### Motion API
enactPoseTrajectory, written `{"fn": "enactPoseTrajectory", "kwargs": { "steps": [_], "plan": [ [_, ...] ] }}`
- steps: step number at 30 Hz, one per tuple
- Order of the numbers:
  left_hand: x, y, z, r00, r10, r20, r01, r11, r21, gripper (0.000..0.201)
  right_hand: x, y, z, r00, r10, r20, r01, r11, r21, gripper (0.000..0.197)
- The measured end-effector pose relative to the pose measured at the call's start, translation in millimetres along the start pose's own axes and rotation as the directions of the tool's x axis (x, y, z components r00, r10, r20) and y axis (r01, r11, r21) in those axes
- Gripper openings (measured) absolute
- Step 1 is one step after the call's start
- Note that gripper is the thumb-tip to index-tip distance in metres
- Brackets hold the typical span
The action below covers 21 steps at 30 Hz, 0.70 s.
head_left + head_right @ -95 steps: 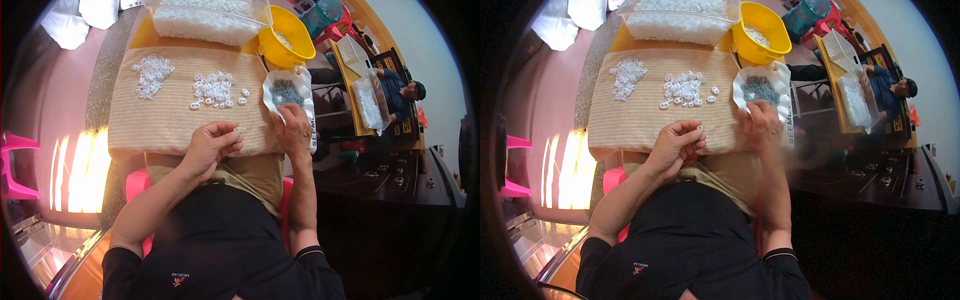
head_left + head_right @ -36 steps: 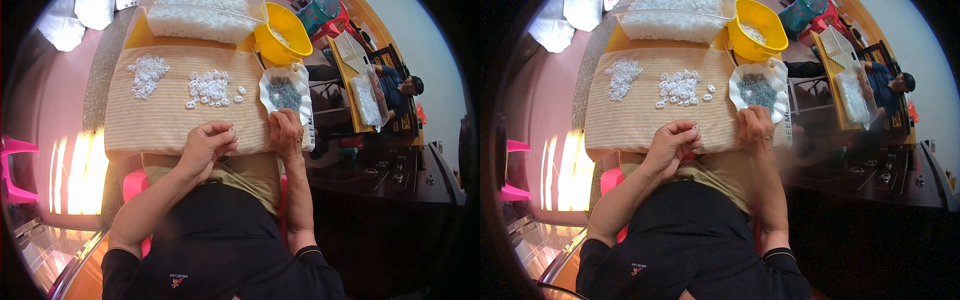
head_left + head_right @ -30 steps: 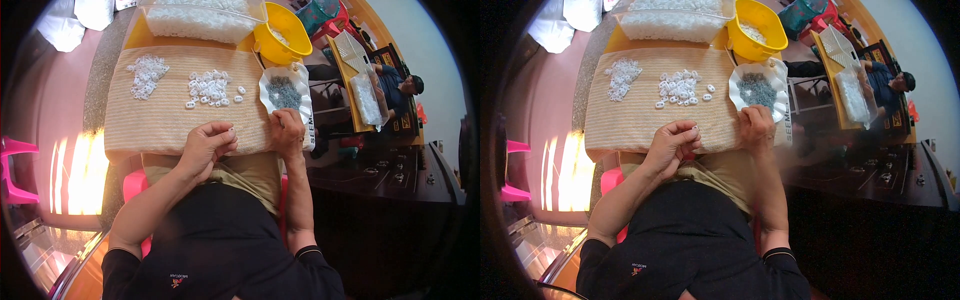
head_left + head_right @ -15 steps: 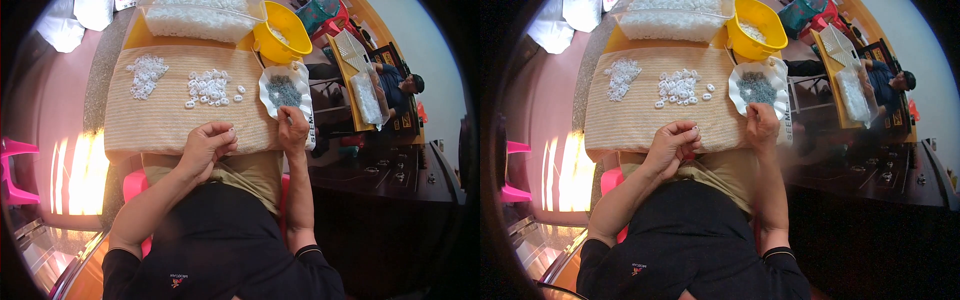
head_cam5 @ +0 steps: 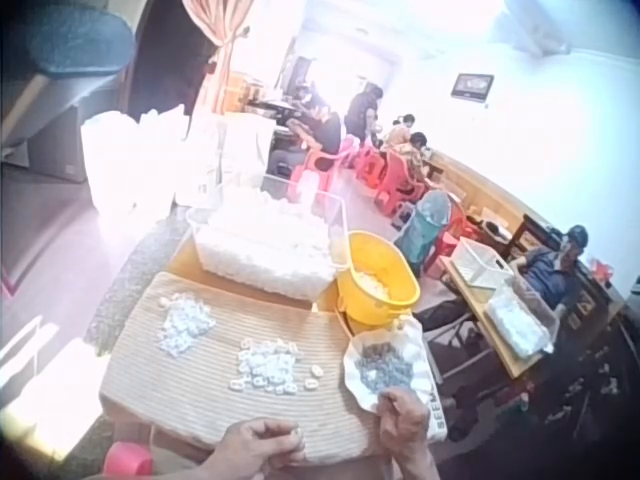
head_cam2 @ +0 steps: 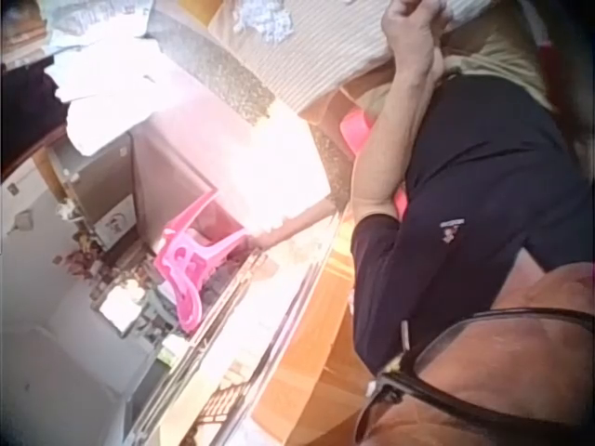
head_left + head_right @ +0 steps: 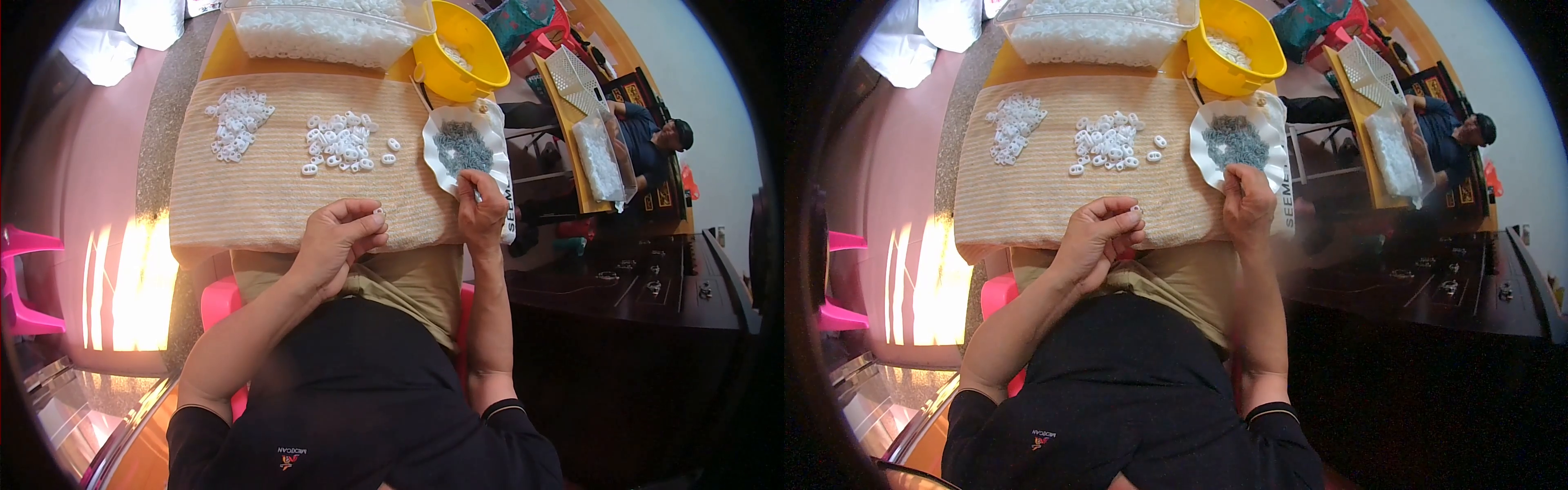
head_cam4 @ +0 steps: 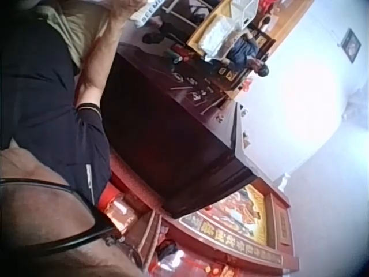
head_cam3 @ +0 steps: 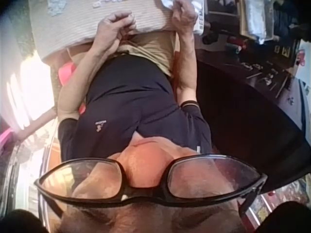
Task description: Manually assembling small white plastic clips by inserting metal components into them.
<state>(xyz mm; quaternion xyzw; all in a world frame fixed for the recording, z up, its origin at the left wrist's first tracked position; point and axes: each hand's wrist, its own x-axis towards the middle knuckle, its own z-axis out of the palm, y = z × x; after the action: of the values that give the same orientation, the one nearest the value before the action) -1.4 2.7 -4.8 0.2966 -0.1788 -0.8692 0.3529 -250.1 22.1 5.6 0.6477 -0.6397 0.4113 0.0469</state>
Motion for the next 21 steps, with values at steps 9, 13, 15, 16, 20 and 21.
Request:
{"fn": "enactPoseTrajectory", "kwargs": {
  "steps": [9, 13, 15, 16, 20, 21],
  "plan": [
    [-1, 0, 1, 1.0, -0.002, -0.005, 0.002, 1.0, 0.0, 0.015, 1, -1, -3, 0.996, 0.074, 0.049, -0.072, 0.996, -0.045, 0.006],
    [0, -1, 1, 1.0, 0.008, -0.011, -0.009, 1.0, -0.011, 0.016, 1, 1, -3, 0.998, 0.057, 0.037, -0.054, 0.997, -0.057, 0.006],
    [0, -2, 1, 1.0, 0.016, -0.004, -0.016, 1.0, 0.01, 0.016, 2, 2, -3, 0.999, 0.028, 0.019, -0.027, 0.998, -0.057, 0.006],
    [0, -2, 1, 1.0, 0.024, 0.002, -0.024, 0.999, 0.032, 0.016, 2, 2, -3, 0.999, 0.028, 0.018, -0.027, 0.998, -0.057, 0.006],
    [-2, -3, 2, 1.0, 0.006, 0.021, -0.008, 0.998, 0.066, 0.017, 1, -6, -3, 1.0, 0.002, -0.017, -0.001, 0.998, 0.055, 0.006],
    [-2, -3, 2, 0.999, 0.013, 0.035, -0.016, 0.997, 0.073, 0.016, 1, -9, -2, 1.0, 0.002, -0.017, 0.0, 0.994, 0.109, 0.006]
  ]
}}
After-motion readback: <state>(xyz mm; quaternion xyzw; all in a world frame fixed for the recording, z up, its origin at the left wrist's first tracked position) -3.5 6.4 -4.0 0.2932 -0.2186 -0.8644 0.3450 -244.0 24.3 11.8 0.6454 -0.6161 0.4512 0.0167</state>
